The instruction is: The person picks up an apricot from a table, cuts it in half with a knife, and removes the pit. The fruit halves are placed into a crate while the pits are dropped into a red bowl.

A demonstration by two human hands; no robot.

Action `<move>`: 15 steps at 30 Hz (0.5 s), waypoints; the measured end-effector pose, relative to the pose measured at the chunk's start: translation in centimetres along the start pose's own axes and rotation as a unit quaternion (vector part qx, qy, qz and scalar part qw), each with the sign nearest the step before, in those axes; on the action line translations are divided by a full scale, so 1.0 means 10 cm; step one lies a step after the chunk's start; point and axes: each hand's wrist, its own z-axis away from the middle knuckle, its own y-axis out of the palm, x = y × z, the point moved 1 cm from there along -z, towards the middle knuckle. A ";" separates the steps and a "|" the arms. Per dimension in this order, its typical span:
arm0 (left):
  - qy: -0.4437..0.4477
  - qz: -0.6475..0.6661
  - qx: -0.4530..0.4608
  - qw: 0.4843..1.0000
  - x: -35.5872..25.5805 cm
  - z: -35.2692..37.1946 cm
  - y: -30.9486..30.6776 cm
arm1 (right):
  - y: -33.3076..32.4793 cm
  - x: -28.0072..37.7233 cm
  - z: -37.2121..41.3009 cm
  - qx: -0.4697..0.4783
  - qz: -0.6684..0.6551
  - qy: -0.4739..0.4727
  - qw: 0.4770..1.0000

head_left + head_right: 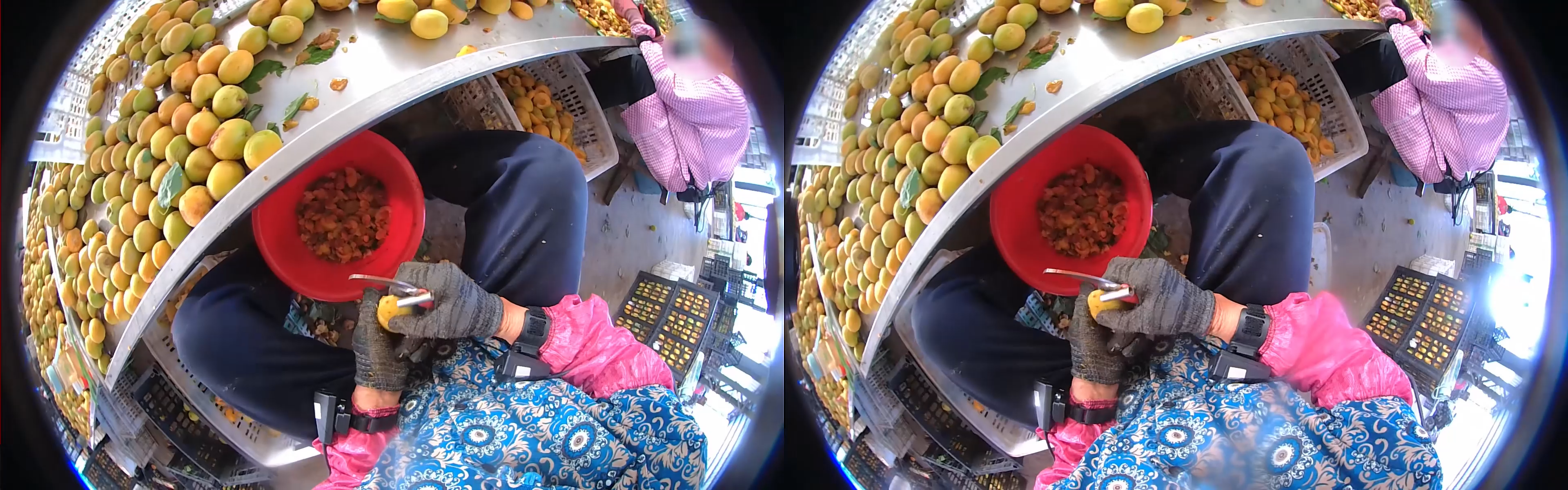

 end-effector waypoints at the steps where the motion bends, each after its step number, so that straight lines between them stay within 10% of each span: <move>1: -0.020 -0.021 0.072 0.997 -0.04 -0.02 -0.08 | -0.01 -0.02 0.01 0.006 -0.003 0.018 1.000; 9: 0.031 0.008 0.006 0.999 -0.05 0.02 0.01 | -0.02 0.04 0.02 -0.001 0.220 -0.030 0.975; 10: 0.253 -0.319 -0.004 0.913 -0.07 0.06 -0.05 | -0.02 0.08 0.02 0.027 0.225 -0.008 0.974; 11: 0.434 -0.594 -0.015 0.677 -0.09 0.11 -0.03 | -0.01 0.10 0.02 0.054 0.230 0.013 0.972; 12: 0.436 -0.593 -0.015 0.677 -0.09 0.12 -0.02 | 0.00 0.09 0.03 0.054 0.231 0.012 0.971; 14: 0.246 -0.252 0.021 0.936 -0.10 0.11 0.02 | 0.01 0.05 0.04 0.044 0.202 -0.023 0.978; 15: 0.248 -0.252 0.022 0.935 -0.13 0.11 0.05 | 0.01 0.05 0.05 0.045 0.203 -0.025 0.978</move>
